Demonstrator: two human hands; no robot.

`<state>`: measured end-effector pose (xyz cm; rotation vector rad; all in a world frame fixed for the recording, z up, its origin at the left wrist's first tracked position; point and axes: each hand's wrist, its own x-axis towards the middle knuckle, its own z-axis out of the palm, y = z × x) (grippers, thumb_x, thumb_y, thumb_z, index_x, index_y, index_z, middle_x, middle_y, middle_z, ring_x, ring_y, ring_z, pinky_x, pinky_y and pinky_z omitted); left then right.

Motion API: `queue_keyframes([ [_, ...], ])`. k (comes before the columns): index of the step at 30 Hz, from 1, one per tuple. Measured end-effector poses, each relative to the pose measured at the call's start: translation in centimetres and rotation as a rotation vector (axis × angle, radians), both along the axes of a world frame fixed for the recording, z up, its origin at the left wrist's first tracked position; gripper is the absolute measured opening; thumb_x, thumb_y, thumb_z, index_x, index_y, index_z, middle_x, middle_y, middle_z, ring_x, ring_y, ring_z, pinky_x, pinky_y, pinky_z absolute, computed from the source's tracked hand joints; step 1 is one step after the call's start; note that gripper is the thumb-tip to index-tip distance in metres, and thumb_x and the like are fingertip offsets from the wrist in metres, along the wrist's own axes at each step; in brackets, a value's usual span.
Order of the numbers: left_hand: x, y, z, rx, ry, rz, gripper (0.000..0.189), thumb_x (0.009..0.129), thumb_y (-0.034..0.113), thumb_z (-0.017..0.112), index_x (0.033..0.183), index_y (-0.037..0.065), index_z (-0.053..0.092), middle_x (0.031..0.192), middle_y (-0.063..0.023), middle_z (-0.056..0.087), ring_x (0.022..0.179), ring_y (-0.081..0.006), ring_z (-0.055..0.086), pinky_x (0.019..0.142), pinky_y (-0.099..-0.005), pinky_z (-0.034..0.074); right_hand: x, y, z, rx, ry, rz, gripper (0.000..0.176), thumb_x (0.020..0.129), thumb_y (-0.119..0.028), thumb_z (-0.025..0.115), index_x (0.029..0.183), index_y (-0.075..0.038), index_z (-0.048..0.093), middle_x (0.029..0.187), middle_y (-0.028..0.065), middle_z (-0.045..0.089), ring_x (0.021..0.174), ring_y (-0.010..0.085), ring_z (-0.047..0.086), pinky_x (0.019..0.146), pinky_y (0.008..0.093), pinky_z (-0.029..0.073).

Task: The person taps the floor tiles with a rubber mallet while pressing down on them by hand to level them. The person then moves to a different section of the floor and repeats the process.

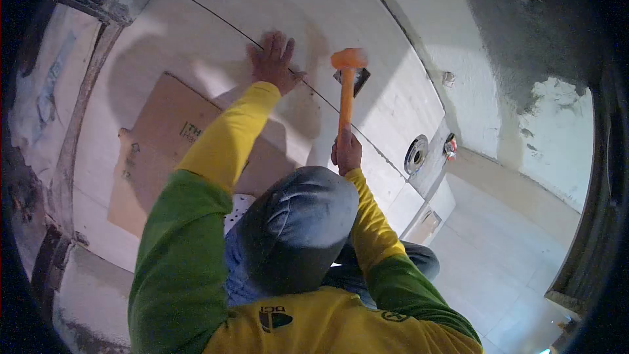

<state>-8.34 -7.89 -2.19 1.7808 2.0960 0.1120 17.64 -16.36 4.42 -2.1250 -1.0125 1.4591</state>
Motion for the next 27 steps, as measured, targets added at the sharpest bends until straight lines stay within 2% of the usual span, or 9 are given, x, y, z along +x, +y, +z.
queue_keyframes([
  [6,2.1,0.3,0.5,-0.105,-0.047,0.134,0.095,0.08,0.066,0.059,0.155,0.021,0.022,0.163,-0.0121,0.006,0.15,-0.0327,-0.001,0.114,-0.0661,0.002,1.6,-4.8,-1.9,0.208,0.122,-0.082,0.041,0.096,-0.049,0.058,0.083,-0.01,0.056,0.055,-0.004,0.046,0.044,0.0063,0.042,0.041,0.0242,0.032],
  [9,2.1,0.5,0.7,-0.092,-0.049,0.16,0.096,0.08,0.065,0.061,0.155,0.021,0.022,0.163,-0.0127,0.006,0.15,-0.0329,0.0,0.115,-0.0655,0.002,4.1,-4.5,-5.0,-0.014,-0.475,0.369,0.05,0.097,-0.051,0.053,0.088,-0.003,0.061,0.059,0.0099,0.056,0.052,0.0236,0.053,0.05,0.0369,0.043],
  [12,2.2,0.9,1.2,-0.125,-0.053,0.18,0.095,0.08,0.063,0.061,0.155,0.02,0.021,0.163,-0.0129,0.006,0.15,-0.0331,0.0,0.115,-0.0648,0.002,4.7,-4.5,-4.8,-0.008,-0.393,0.242,0.058,0.096,-0.058,0.049,0.086,-0.002,0.062,0.064,0.0164,0.058,0.062,0.0329,0.059,0.058,0.0425,0.047],
  [16,2.4,0.8,1.0,-0.133,-0.073,0.194,0.094,0.081,0.061,0.061,0.155,0.02,0.021,0.163,-0.0128,0.005,0.15,-0.0335,-0.001,0.115,-0.0649,0.001,4.2,-5.1,-6.1,0.224,-0.332,0.166,0.062,0.095,-0.062,0.047,0.08,-0.003,0.061,0.062,0.015,0.057,0.06,0.0314,0.059,0.056,0.0413,0.046],
  [19,2.6,0.9,1.1,-0.135,-0.063,0.19,0.095,0.08,0.061,0.062,0.155,0.019,0.021,0.163,-0.0129,0.005,0.15,-0.034,-0.001,0.115,-0.0654,0.001,3.6,-3.6,-4.3,0.018,-0.502,0.366,0.059,0.096,-0.059,0.049,0.08,-0.004,0.061,0.061,0.0124,0.058,0.057,0.0275,0.057,0.054,0.0384,0.045],
  [22,2.6,1.1,1.3,-0.166,-0.056,0.193,0.095,0.08,0.061,0.062,0.155,0.019,0.02,0.163,-0.0131,0.005,0.15,-0.0344,-0.001,0.114,-0.0658,0.001,2.6,-3.0,-3.1,-0.053,-0.266,0.12,0.06,0.096,-0.06,0.047,0.081,-0.004,0.062,0.063,0.0143,0.059,0.059,0.0287,0.057,0.057,0.0395,0.046],
  [24,2.5,1.2,1.4,-0.18,-0.059,0.191,0.095,0.08,0.061,0.062,0.155,0.019,0.02,0.163,-0.0132,0.005,0.15,-0.0345,-0.001,0.114,-0.0658,0.001,2.1,-3.4,-3.7,0.233,-0.085,0.039,0.061,0.095,-0.063,0.048,0.07,-0.007,0.054,0.054,0.0007,0.046,0.047,0.0111,0.043,0.044,0.0303,0.034],
  [25,2.4,1.3,1.6,-0.195,-0.058,0.182,0.096,0.08,0.064,0.061,0.155,0.019,0.021,0.163,-0.0141,0.005,0.15,-0.035,-0.001,0.114,-0.0666,0.003,2.5,-3.2,-3.8,0.228,-0.093,0.033,0.061,0.095,-0.063,0.048,0.07,-0.007,0.054,0.054,0.0007,0.046,0.047,0.0111,0.043,0.044,0.0303,0.034],
  [27,2.8,1.4,1.7,-0.203,-0.061,0.17,0.098,0.079,0.067,0.06,0.155,0.018,0.023,0.163,-0.0149,0.005,0.15,-0.0354,0.0,0.113,-0.0675,0.005,2.9,-1.3,-4.8,0.201,-0.457,0.418,0.058,0.095,-0.062,0.048,0.07,-0.01,0.052,0.052,0.0004,0.046,0.045,0.0107,0.044,0.043,0.0288,0.035],
])
